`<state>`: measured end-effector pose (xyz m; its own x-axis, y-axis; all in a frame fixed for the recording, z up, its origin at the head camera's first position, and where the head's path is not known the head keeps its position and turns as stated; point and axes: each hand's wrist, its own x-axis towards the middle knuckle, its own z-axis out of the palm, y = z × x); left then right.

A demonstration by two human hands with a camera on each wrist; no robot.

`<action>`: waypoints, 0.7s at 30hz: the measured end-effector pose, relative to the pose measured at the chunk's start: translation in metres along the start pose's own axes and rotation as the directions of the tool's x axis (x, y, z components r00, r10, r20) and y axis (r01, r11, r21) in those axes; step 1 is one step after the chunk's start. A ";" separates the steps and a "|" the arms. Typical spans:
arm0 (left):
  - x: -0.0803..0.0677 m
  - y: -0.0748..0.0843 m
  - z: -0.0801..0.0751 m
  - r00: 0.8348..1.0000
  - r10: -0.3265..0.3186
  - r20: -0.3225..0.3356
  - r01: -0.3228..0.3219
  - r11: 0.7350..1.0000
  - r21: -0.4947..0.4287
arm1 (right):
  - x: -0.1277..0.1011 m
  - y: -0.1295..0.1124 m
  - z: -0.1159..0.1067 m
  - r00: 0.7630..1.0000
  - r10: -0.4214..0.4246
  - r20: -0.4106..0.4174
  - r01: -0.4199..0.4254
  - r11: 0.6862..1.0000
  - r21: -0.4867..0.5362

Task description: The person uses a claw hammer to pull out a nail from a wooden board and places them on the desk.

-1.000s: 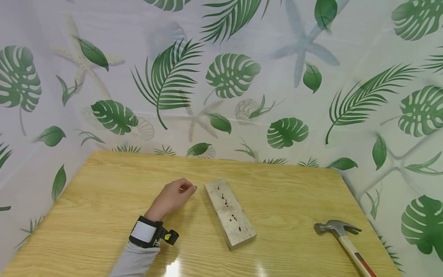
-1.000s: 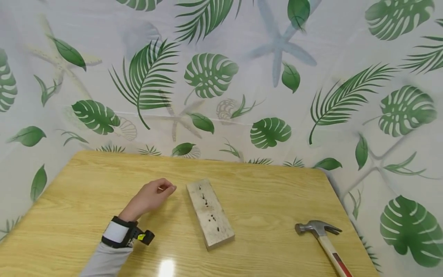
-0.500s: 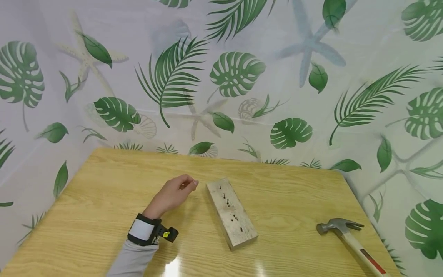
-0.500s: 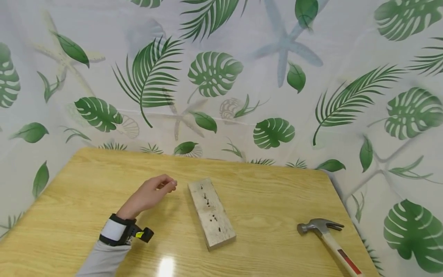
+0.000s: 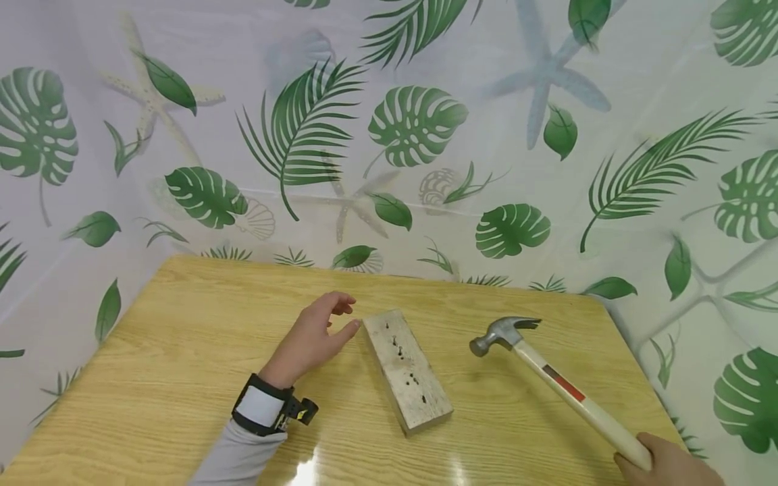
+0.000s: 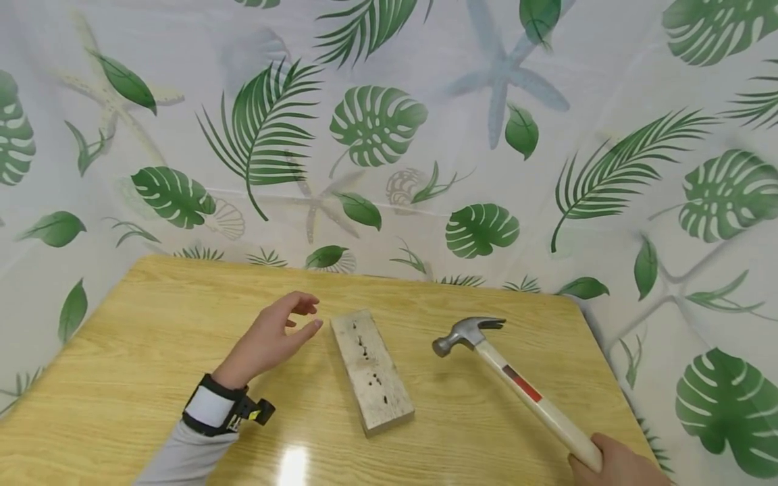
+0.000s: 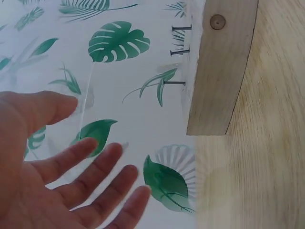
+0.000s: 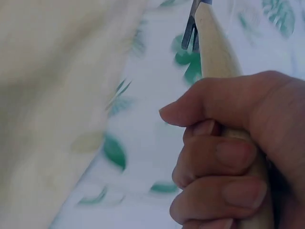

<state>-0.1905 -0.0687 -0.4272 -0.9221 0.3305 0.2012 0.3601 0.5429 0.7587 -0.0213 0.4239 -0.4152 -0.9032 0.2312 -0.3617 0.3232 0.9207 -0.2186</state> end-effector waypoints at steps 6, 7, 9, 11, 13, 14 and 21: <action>-0.004 0.018 0.010 0.970 0.223 -0.094 -0.207 0.967 0.149 | -0.008 -0.079 -0.010 0.975 -0.102 -0.197 0.092 0.994 -0.061; -0.005 0.022 0.011 0.959 0.261 -0.110 -0.238 0.953 0.189 | -0.010 -0.093 -0.012 0.965 -0.128 -0.229 0.114 0.991 -0.072; -0.005 0.031 0.015 0.934 0.334 -0.128 -0.291 0.918 0.268 | -0.012 -0.116 -0.013 0.941 -0.183 -0.285 0.162 0.982 -0.096; -0.006 0.039 0.016 0.910 0.389 -0.143 -0.324 0.884 0.337 | -0.011 -0.140 -0.014 0.918 -0.239 -0.317 0.211 0.970 -0.121; -0.008 0.047 0.018 0.892 0.429 -0.140 -0.349 0.852 0.390 | -0.010 -0.162 -0.014 0.895 -0.287 -0.342 0.251 0.957 -0.144; -0.009 0.051 0.020 0.884 0.448 -0.132 -0.364 0.839 0.405 | -0.009 -0.171 -0.013 0.883 -0.312 -0.351 0.272 0.949 -0.161; -0.022 0.064 0.040 0.892 0.452 0.019 -0.397 0.762 0.512 | -0.004 -0.223 -0.007 0.821 -0.438 -0.367 0.365 0.896 -0.255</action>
<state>-0.1420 -0.0105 -0.4074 -0.6567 0.5551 0.5105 0.7131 0.6774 0.1808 -0.0913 0.2194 -0.3590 -0.9864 -0.0985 0.1316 -0.1117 0.9890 -0.0967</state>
